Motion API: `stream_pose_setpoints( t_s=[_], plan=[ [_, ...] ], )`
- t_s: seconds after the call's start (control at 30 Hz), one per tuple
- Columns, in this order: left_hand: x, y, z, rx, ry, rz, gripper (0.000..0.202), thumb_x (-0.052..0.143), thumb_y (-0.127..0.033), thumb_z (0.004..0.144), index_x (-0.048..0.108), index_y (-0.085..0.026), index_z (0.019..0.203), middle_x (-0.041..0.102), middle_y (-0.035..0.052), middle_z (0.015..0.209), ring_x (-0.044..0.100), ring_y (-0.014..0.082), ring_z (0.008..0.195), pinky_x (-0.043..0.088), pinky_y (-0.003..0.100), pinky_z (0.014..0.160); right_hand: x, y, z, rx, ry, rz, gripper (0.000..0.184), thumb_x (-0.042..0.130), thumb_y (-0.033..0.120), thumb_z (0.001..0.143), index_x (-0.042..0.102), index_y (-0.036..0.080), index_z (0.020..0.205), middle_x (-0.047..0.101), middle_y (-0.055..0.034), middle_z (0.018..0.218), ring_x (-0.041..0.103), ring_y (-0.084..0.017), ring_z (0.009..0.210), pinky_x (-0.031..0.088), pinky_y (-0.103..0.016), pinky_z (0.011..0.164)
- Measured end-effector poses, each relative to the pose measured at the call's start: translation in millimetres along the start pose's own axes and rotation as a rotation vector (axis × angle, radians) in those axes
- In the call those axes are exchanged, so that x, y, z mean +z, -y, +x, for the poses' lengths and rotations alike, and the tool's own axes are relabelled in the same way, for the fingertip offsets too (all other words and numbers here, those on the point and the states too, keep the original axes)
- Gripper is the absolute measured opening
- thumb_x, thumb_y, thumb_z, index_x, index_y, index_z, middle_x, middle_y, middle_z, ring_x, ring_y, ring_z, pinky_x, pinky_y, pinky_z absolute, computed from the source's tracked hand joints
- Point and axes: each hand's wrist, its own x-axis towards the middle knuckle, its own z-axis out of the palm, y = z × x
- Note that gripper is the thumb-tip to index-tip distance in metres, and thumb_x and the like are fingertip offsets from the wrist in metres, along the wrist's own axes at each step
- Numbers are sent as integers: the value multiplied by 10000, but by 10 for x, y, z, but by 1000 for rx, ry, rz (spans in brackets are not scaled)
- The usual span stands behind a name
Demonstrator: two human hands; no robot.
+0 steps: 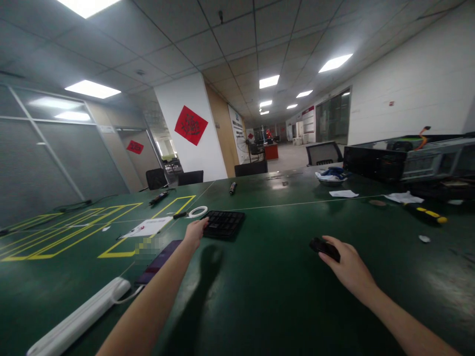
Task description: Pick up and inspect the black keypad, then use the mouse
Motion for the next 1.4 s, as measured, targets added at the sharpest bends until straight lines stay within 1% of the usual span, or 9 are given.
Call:
stream_pose_setpoints(
  t_s=[0.23, 0.37, 0.5, 0.67, 0.87, 0.93, 1.0, 1.1, 1.4],
  plan=[
    [331, -32, 464, 9, 131, 666, 244, 681, -354, 494, 599, -147, 595, 653, 156, 827, 555, 346, 942, 426, 368, 729, -6, 40, -16, 21, 16, 14, 488, 432, 409, 758, 357, 257, 1215, 361, -92, 1208, 437, -237, 1071, 416, -422, 881],
    [418, -104, 452, 63, 177, 830, 306, 658, -357, 526, 636, -121, 721, 625, 196, 963, 531, 354, 992, 418, 385, 762, -14, 82, -36, 26, 22, 12, 483, 442, 397, 756, 356, 269, 1213, 359, -81, 1212, 430, -233, 1079, 406, -429, 896],
    [426, -171, 322, 139, 209, 847, 313, 609, -371, 594, 639, -113, 769, 636, 184, 923, 549, 324, 964, 427, 344, 733, -18, 115, -40, 21, 11, 9, 482, 456, 376, 750, 368, 256, 1209, 382, -85, 1198, 422, -239, 1092, 384, -442, 918],
    [519, -264, -62, 247, 260, 723, 288, 533, -365, 697, 622, -92, 728, 642, 151, 767, 596, 272, 800, 425, 300, 648, -32, 172, -44, -22, 25, 126, 471, 508, 312, 726, 403, 249, 1181, 429, -80, 1146, 441, -230, 1075, 350, -444, 950],
    [849, -313, -1135, 488, 396, 376, 278, 431, -355, 803, 516, -151, 971, 608, 47, 886, 566, 150, 790, 425, 219, 649, 2, 343, -168, -193, 233, 414, 477, 516, 272, 731, 357, 267, 1181, 382, -45, 1231, 372, -193, 1165, 312, -420, 1000],
    [953, -268, -1481, 579, 534, 34, 305, 475, -380, 779, 483, -138, 964, 574, 57, 863, 542, 157, 763, 424, 240, 638, 42, 375, -205, -274, 278, 514, 477, 533, 259, 722, 359, 238, 1166, 398, -57, 1215, 385, -181, 1155, 302, -396, 1015],
    [1024, -215, -1722, 643, 602, -116, 323, 512, -393, 760, 466, -145, 961, 543, 52, 847, 512, 160, 767, 413, 259, 660, 76, 386, -227, -346, 307, 597, 468, 560, 252, 705, 379, 208, 1134, 425, -74, 1168, 415, -182, 1123, 316, -384, 1007],
    [1050, -161, -1879, 695, 648, -136, 320, 530, -395, 753, 456, -155, 952, 508, 45, 842, 476, 164, 784, 393, 282, 694, 84, 391, -243, -399, 346, 649, 457, 590, 259, 684, 405, 200, 1098, 432, -80, 1109, 449, -198, 1076, 360, -392, 964],
    [974, -119, -1897, 714, 701, -99, 316, 533, -391, 756, 445, -163, 957, 485, 47, 883, 455, 178, 828, 380, 301, 729, 12, 387, -268, -461, 368, 487, 421, 561, 170, 674, 450, 205, 1078, 418, -70, 1089, 467, -193, 1041, 406, -364, 917]
  ],
)
